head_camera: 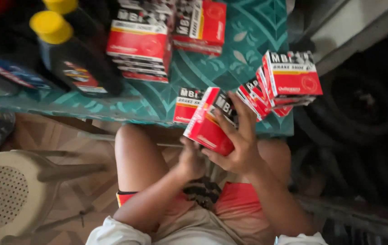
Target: Wiping dust off motorcycle brake shoe boxes with a cloth and organizing them on a table.
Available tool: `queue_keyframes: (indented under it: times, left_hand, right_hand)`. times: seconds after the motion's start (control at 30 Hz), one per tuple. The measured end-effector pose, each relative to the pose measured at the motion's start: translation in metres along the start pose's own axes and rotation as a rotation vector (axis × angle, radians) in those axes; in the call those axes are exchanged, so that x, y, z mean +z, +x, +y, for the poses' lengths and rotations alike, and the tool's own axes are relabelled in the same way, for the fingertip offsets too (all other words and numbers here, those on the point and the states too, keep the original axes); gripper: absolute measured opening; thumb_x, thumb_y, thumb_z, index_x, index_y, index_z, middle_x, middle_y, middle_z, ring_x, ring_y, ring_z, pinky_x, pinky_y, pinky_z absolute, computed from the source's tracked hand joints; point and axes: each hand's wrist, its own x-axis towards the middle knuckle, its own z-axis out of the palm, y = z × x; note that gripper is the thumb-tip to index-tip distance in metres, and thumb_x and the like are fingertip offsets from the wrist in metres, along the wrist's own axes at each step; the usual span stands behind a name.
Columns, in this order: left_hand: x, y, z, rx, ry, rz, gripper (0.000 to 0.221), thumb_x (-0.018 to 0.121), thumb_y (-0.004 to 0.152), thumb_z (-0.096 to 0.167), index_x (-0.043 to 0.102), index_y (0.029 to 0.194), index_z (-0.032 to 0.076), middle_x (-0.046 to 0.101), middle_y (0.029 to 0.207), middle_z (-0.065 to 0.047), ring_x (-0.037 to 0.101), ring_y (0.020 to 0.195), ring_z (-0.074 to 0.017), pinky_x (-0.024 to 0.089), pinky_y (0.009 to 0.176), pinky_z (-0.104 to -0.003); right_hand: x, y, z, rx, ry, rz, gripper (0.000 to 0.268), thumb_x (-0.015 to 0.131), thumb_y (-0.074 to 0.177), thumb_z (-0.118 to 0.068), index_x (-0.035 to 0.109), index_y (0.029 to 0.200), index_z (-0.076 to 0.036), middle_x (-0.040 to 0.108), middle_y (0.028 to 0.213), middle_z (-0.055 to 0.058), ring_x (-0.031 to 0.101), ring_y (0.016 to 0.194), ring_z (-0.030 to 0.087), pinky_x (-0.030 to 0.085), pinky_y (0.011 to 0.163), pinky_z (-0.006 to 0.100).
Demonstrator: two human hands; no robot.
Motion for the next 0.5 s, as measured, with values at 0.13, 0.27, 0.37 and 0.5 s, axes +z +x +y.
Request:
queue_keyframes:
  times: [0.13,0.27,0.37,0.5]
  left_hand:
    - [0.025,0.003,0.052,-0.376,-0.434,-0.112,0.129,0.079,0.059,0.077,0.035,0.159,0.007,0.04,0.161,-0.019,0.041,0.145,-0.0373,0.029,0.123,-0.055]
    - [0.13,0.022,0.113,0.104,0.345,0.001,0.077,0.082,0.069,0.015,0.054,0.138,-0.003,0.071,0.114,-0.023,0.072,0.105,-0.0344,0.059,0.09,-0.053]
    - [0.131,0.03,0.125,0.109,0.546,0.033,0.056,0.084,0.071,0.003,0.065,0.123,-0.001,0.075,0.104,-0.016,0.075,0.099,-0.0272,0.063,0.082,-0.046]
    - [0.159,0.04,0.144,0.188,0.72,0.106,0.06,0.063,0.094,0.006,0.045,0.151,-0.002,0.063,0.136,-0.017,0.063,0.115,-0.0193,0.05,0.102,-0.029]
  right_hand:
    - [-0.017,-0.003,-0.001,0.031,-0.069,-0.027,0.085,0.091,0.075,-0.042,0.057,0.147,-0.012,0.042,0.155,0.034,0.047,0.138,0.054,0.031,0.111,0.065]
    - [-0.028,-0.005,0.013,-0.028,-0.038,-0.11,0.079,0.091,0.073,-0.048,0.065,0.14,-0.017,0.046,0.155,0.029,0.051,0.136,0.049,0.034,0.11,0.06]
    - [-0.025,-0.005,0.023,-0.026,0.032,-0.062,0.09,0.096,0.071,-0.046,0.06,0.145,-0.012,0.044,0.157,0.03,0.046,0.142,0.051,0.033,0.115,0.061]
    - [-0.016,-0.009,0.031,0.11,-0.019,0.058,0.119,0.102,0.076,-0.046,0.027,0.164,-0.016,0.016,0.171,0.026,0.028,0.162,0.05,0.035,0.137,0.067]
